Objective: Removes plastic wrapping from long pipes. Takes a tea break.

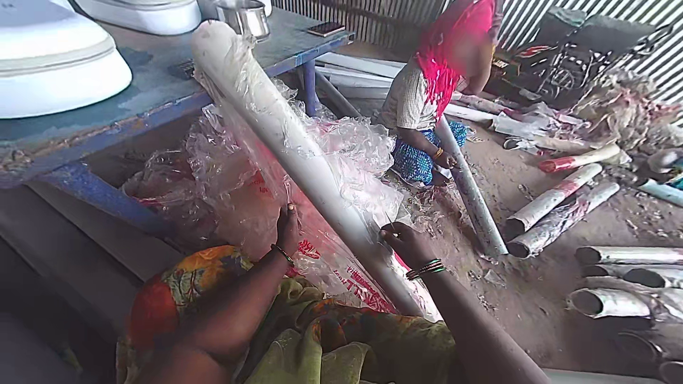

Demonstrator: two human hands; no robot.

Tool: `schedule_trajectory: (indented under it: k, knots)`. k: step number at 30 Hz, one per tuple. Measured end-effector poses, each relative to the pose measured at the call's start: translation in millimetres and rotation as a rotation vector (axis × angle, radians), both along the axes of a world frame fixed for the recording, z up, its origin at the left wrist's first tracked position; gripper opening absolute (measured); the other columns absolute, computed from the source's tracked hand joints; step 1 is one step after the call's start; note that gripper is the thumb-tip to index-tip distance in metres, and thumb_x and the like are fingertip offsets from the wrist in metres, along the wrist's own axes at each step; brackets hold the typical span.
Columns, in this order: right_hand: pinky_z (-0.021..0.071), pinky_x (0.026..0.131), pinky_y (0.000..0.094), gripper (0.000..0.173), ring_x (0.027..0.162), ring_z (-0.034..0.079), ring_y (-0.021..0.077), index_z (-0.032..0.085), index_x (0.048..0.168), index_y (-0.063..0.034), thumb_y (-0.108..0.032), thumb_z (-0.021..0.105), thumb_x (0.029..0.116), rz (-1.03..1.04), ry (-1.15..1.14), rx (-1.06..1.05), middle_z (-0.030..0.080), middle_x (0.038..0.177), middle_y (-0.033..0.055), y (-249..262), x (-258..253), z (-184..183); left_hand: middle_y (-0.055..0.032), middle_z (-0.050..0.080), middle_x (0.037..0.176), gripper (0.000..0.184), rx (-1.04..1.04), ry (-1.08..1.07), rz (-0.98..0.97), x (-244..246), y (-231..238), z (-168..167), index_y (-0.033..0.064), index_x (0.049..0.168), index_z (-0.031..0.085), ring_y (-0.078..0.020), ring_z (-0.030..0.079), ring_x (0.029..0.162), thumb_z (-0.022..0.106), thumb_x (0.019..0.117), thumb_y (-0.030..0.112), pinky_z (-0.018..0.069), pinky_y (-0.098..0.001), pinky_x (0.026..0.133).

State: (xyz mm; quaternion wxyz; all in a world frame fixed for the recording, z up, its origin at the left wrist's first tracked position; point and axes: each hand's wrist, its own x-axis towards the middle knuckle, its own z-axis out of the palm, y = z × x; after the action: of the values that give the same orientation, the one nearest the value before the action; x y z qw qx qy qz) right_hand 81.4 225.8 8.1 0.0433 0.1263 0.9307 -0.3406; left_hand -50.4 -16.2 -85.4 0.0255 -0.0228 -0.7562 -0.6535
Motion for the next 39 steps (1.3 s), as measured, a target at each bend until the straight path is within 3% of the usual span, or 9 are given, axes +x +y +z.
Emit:
schedule_trajectory:
  k: [4, 6, 10, 13, 15, 18, 23, 33, 39]
  knots:
    - [0.0468, 0.097, 0.0508, 0.038, 0.105, 0.065, 0.0316, 0.069, 0.12, -0.0002, -0.033, 0.057, 0.1049, 0.028, 0.01, 0.008, 0.068, 0.118, 0.0206, 0, 3, 2, -0.0225, 0.029, 0.163, 0.072, 0.188, 0.029, -0.005, -3, -2, 6, 0.0023, 0.163, 0.011, -0.0241, 0.037, 0.147, 0.041, 0.1073, 0.038, 0.0333, -0.039, 0.119]
    - [0.0465, 0.097, 0.0519, 0.039, 0.106, 0.064, 0.0333, 0.068, 0.12, 0.0015, -0.033, 0.059, 0.1042, 0.034, 0.021, 0.006, 0.067, 0.118, 0.0224, -2, 5, 3, -0.0185, 0.035, 0.16, 0.075, 0.236, 0.06, 0.024, -4, -3, 21, 0.0057, 0.162, 0.013, -0.0197, 0.042, 0.142, 0.046, 0.1049, 0.042, 0.0386, -0.0374, 0.116]
    - [0.0467, 0.097, 0.0524, 0.042, 0.108, 0.064, 0.0349, 0.067, 0.121, 0.0014, -0.036, 0.059, 0.104, 0.044, 0.009, 0.033, 0.066, 0.119, 0.0236, -4, 7, 4, -0.0143, 0.018, 0.17, 0.081, 0.264, 0.038, 0.125, -19, -15, 50, 0.0094, 0.165, 0.009, -0.022, 0.023, 0.155, 0.04, 0.1059, 0.055, 0.023, -0.0448, 0.125]
    - [0.046, 0.099, 0.0531, 0.043, 0.11, 0.063, 0.0363, 0.065, 0.122, 0.002, -0.036, 0.059, 0.1038, 0.04, -0.001, 0.034, 0.065, 0.121, 0.0246, -6, 7, 3, -0.0119, 0.019, 0.17, 0.08, 0.255, -0.036, 0.134, -30, -22, 65, 0.0123, 0.164, 0.017, -0.0245, 0.022, 0.156, 0.044, 0.1042, 0.058, 0.0229, -0.0517, 0.123]
    - [0.0461, 0.1, 0.0532, 0.045, 0.112, 0.062, 0.0372, 0.064, 0.125, 0.0024, -0.037, 0.06, 0.1033, 0.031, -0.003, 0.035, 0.063, 0.125, 0.0254, -7, 8, 3, -0.0111, 0.026, 0.168, 0.075, 0.261, -0.079, 0.086, -34, -21, 71, 0.0135, 0.162, 0.027, -0.0249, 0.027, 0.153, 0.044, 0.1039, 0.058, 0.027, -0.0525, 0.121]
    - [0.0465, 0.1, 0.0528, 0.046, 0.114, 0.062, 0.037, 0.063, 0.126, 0.0029, -0.037, 0.062, 0.1018, 0.018, 0.021, 0.042, 0.062, 0.128, 0.0255, -10, 9, 0, -0.0104, 0.031, 0.165, 0.07, 0.311, -0.115, -0.046, -40, -18, 75, 0.0151, 0.161, 0.029, -0.0242, 0.032, 0.151, 0.04, 0.1058, 0.056, 0.0314, -0.0518, 0.119]
    - [0.0466, 0.1, 0.0536, 0.047, 0.116, 0.062, 0.0374, 0.061, 0.13, 0.0026, -0.035, 0.064, 0.1007, 0.015, 0.013, 0.054, 0.061, 0.13, 0.0254, -12, 12, -1, -0.0082, 0.054, 0.142, 0.054, 0.43, -0.194, -0.195, -44, -8, 81, 0.0138, 0.15, 0.041, -0.0171, 0.055, 0.127, 0.031, 0.1098, 0.049, 0.0489, -0.0399, 0.103]
    - [0.0477, 0.101, 0.0549, 0.052, 0.122, 0.061, 0.0389, 0.054, 0.141, -0.0024, -0.034, 0.064, 0.1006, 0.068, -0.059, 0.096, 0.055, 0.14, 0.0248, -14, 21, 2, -0.0101, 0.055, 0.139, 0.052, 0.468, -0.111, -0.253, -46, -5, 65, 0.0096, 0.15, 0.039, -0.0151, 0.056, 0.124, 0.036, 0.1101, 0.042, 0.0497, -0.0361, 0.103]
    - [0.0462, 0.103, 0.0568, 0.057, 0.124, 0.059, 0.0401, 0.052, 0.142, -0.0003, -0.033, 0.068, 0.0984, 0.081, -0.141, 0.124, 0.055, 0.14, 0.0256, -8, 30, 3, -0.011, 0.057, 0.131, 0.047, 0.428, -0.118, -0.257, -19, 0, 61, 0.0047, 0.148, 0.039, -0.0117, 0.059, 0.116, 0.038, 0.1107, 0.033, 0.0506, -0.03, 0.099]
